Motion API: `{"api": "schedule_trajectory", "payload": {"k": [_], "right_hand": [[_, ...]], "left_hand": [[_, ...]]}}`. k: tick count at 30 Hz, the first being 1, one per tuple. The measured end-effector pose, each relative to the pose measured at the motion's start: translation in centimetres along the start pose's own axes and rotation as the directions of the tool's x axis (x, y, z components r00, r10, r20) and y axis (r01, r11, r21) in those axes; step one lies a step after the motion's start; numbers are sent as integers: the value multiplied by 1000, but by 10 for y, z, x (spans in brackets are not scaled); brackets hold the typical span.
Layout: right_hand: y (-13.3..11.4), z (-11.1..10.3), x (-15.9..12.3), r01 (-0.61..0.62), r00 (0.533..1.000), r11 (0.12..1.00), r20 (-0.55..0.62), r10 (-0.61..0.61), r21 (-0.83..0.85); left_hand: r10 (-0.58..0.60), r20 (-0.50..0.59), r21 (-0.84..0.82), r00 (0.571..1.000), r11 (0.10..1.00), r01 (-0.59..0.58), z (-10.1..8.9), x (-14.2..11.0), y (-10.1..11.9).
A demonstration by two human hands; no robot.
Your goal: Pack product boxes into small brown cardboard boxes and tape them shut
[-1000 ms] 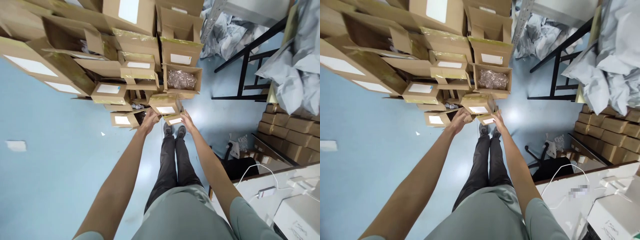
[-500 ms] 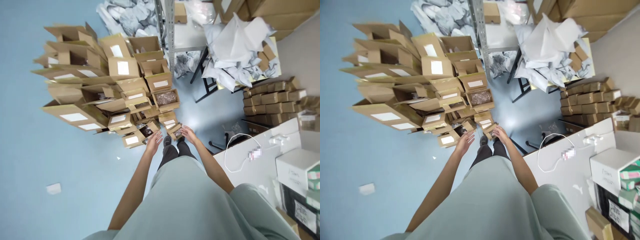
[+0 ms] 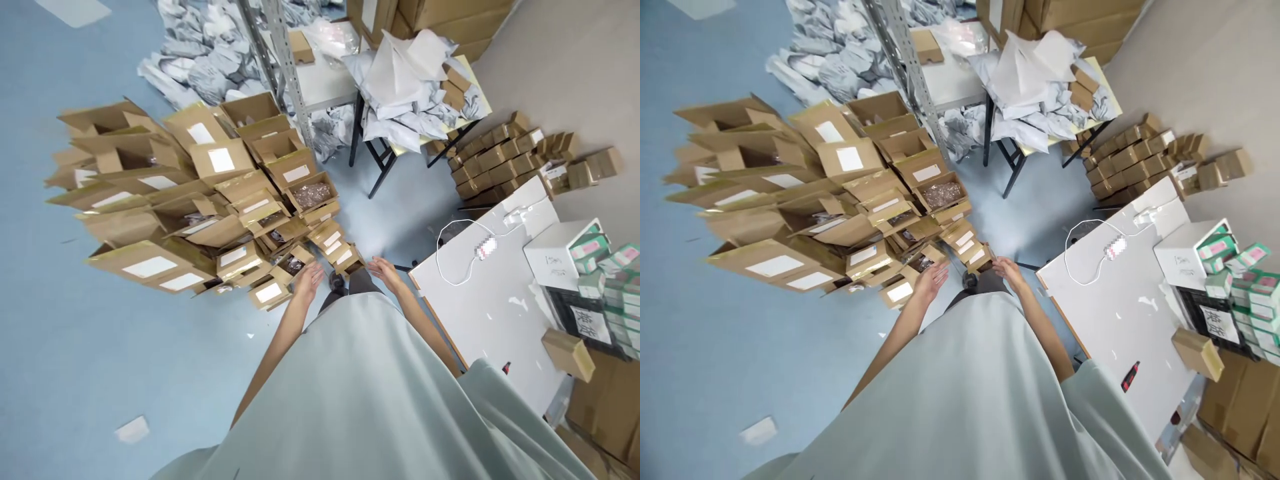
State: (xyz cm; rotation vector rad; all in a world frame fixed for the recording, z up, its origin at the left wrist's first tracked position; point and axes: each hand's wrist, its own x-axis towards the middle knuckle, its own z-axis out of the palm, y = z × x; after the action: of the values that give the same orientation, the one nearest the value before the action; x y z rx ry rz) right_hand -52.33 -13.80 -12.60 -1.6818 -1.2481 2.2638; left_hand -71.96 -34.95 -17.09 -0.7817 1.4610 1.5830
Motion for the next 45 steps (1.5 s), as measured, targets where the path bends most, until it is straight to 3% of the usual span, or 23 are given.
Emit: {"api": "schedule_trajectory", "payload": {"k": [4,10,14,20,24,27,32,37,40,45], "right_hand": [[8,-13,-19,-2,999,1000,-36,3,12],[1,-40,-28,72,997,996,-39,-71,47],[0,-67,-27,107,994,993,-7,-107,51],[13,-106,-18,160,986,987,51,-160,-3],[22,-114,-18,207,978,978,35,-206,-31],[25,-114,-27,254,967,966,27,-253,-43],[31,-109,-51,330,944,940,35,-328,-83],[52,-97,-77,370,928,922,10,-371,-116],[66,-90,-93,414,908,900,-3,-419,-138],[82,-86,-119,424,897,891,-56,-438,-164]], "left_hand": [[33,-5,24,999,999,-32,-7,-15,-4],[93,-33,23,995,996,-92,-10,-44,-24],[111,-68,13,992,994,-110,2,-61,-51],[145,-111,-14,983,989,-147,29,-91,-112],[180,-69,-39,981,982,-183,40,-112,-142],[226,-43,-66,973,971,-228,38,-127,-145],[314,-20,-110,949,943,-315,10,-145,-136],[378,5,-141,926,917,-374,-46,-156,-134],[377,-55,-155,925,912,-380,-76,-161,-135],[379,-83,-152,922,909,-387,-92,-170,-135]]}}
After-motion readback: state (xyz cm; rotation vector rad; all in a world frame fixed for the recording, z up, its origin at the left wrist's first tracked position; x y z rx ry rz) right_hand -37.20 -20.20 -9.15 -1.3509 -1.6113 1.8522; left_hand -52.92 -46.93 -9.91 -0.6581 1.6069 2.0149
